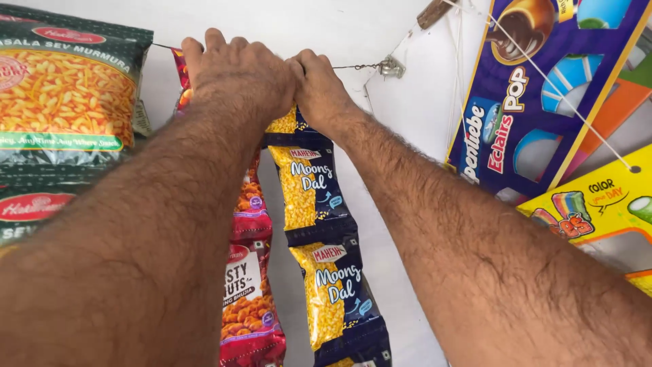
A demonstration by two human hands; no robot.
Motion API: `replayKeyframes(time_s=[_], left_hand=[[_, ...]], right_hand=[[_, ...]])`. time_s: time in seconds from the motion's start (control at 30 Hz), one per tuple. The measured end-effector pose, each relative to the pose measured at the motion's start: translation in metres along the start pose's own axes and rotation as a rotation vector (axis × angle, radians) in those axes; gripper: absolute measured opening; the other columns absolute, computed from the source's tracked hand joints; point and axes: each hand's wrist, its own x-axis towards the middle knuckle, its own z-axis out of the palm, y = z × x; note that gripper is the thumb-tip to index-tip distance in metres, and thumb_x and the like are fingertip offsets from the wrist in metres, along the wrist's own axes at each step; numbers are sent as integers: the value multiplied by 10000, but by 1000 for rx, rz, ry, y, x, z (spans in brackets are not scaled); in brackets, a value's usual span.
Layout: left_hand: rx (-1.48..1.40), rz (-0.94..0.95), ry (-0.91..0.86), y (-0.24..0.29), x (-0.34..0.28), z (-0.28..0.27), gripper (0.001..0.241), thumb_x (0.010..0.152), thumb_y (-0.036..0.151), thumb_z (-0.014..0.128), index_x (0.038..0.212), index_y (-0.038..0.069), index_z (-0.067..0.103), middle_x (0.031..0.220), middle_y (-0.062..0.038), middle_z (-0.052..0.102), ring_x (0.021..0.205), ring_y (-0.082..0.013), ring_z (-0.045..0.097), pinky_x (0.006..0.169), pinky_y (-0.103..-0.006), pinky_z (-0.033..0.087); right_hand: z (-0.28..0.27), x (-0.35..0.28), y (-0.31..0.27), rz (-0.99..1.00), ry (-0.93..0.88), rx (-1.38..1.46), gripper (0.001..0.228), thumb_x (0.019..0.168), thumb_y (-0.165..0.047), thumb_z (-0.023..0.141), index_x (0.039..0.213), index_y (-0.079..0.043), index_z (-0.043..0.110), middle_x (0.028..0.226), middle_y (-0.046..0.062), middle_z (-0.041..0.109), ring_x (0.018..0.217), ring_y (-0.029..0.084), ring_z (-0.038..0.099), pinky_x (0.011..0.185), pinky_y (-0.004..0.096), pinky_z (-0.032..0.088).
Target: Organizing and hanging strips of snack bags onto display wires and shelves in a grocery shop.
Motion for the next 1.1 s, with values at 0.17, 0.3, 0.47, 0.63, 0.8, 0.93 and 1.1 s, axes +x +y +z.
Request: replayKeyframes(time_s=[0.17,0.3,0.47,0.63,0.8,0.93,1.1], left_hand=[[43,-6,9,0,3,2,449,1002,387,583,1308,71,672,1242,-195,640,1335,-351,435,1078,-665,251],[21,18,98,-3,8,17,475,968,392,590,1335,95,639,1341,-210,566,1377,-377,371,1075,-675,220],[24,33,88,-7,15,22,547,1000,428,548,1389,45,572,1341,-243,556,1364,-388,379,1080,-672,208],[46,23,5,-7,7,13,559,973,372,616,1432,59,556,1376,-236,555,1383,-379,399,1122,-659,223],[88,95,19,-8,0,13,540,945,355,637,1392,60,575,1441,-243,487,1441,-397,317,1169,-640,152],[38,98,51,-11,1,22,579,981,338,620,1453,18,522,1447,-280,495,1444,-416,336,1193,-643,137],[93,113,98,-9,-18,20,839,851,319,723,1546,64,328,1529,-242,350,1480,-369,204,1161,-619,112]], right_hand=[[-21,-6,-15,161,-78,157,377,1123,-240,327,1413,-93,519,1433,77,479,1409,257,380,1185,390,393],[-36,-22,-43,260,-101,25,390,1101,-268,333,1427,-172,525,1597,29,331,1507,367,152,1211,494,276],[-42,-33,-63,354,-171,-2,470,1055,-288,359,1510,-219,457,1696,98,181,1499,440,122,1193,510,329],[-52,-34,-67,651,-221,578,551,1130,-331,287,1655,-234,151,1676,93,237,1510,305,390,1226,461,364],[-53,-36,-62,470,-260,330,497,1080,-258,228,1568,-237,317,1673,69,93,1463,287,380,1196,446,363],[-59,-41,-64,593,-303,443,536,1097,-325,228,1616,-235,132,1664,47,167,1460,257,414,1181,442,402],[-68,-52,-72,562,-299,396,637,1073,-432,309,1625,-231,62,1489,154,517,1313,275,617,1114,426,501]])
